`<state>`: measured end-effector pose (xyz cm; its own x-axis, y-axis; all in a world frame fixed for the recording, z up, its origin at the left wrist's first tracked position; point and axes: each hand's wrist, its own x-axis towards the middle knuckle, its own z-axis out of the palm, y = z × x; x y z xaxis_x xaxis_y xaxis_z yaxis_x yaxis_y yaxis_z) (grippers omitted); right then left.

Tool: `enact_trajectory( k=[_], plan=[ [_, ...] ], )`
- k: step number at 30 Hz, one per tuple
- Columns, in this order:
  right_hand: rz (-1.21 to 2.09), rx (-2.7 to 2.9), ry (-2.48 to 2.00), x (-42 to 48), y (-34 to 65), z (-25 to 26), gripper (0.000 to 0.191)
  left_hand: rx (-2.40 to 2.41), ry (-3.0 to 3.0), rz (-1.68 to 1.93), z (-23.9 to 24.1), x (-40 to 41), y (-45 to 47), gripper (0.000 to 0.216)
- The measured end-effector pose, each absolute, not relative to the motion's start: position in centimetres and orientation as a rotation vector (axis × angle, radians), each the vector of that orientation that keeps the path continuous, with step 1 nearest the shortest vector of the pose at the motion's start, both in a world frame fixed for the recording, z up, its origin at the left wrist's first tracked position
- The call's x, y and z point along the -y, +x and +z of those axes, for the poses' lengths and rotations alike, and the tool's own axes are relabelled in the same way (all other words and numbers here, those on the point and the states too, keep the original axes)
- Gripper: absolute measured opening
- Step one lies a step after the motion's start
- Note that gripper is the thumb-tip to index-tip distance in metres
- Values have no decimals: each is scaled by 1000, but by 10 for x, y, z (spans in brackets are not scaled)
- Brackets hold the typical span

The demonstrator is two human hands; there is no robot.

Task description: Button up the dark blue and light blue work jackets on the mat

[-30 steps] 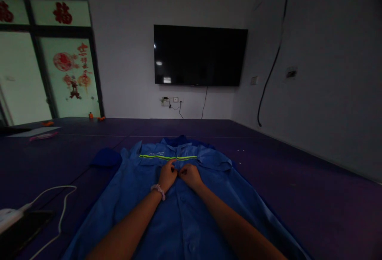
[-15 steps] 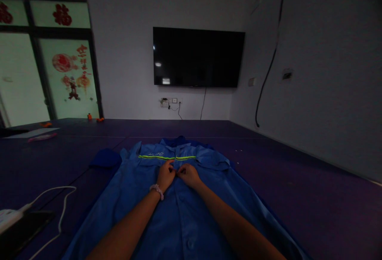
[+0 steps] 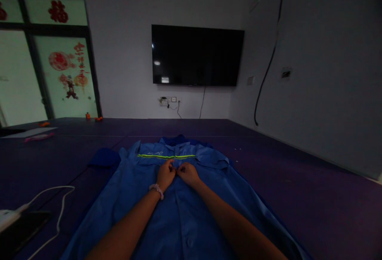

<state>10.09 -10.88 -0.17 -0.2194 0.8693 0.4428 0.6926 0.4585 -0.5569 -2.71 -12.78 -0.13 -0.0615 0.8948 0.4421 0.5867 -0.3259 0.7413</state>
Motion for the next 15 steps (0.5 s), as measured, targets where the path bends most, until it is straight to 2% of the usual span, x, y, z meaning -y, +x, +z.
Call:
enact_trajectory(
  k=[15],
  plan=[
    [202,2007,-1197,102,100,-8,12,-1486,1824,1364,-5,123,-27,34]
  ],
)
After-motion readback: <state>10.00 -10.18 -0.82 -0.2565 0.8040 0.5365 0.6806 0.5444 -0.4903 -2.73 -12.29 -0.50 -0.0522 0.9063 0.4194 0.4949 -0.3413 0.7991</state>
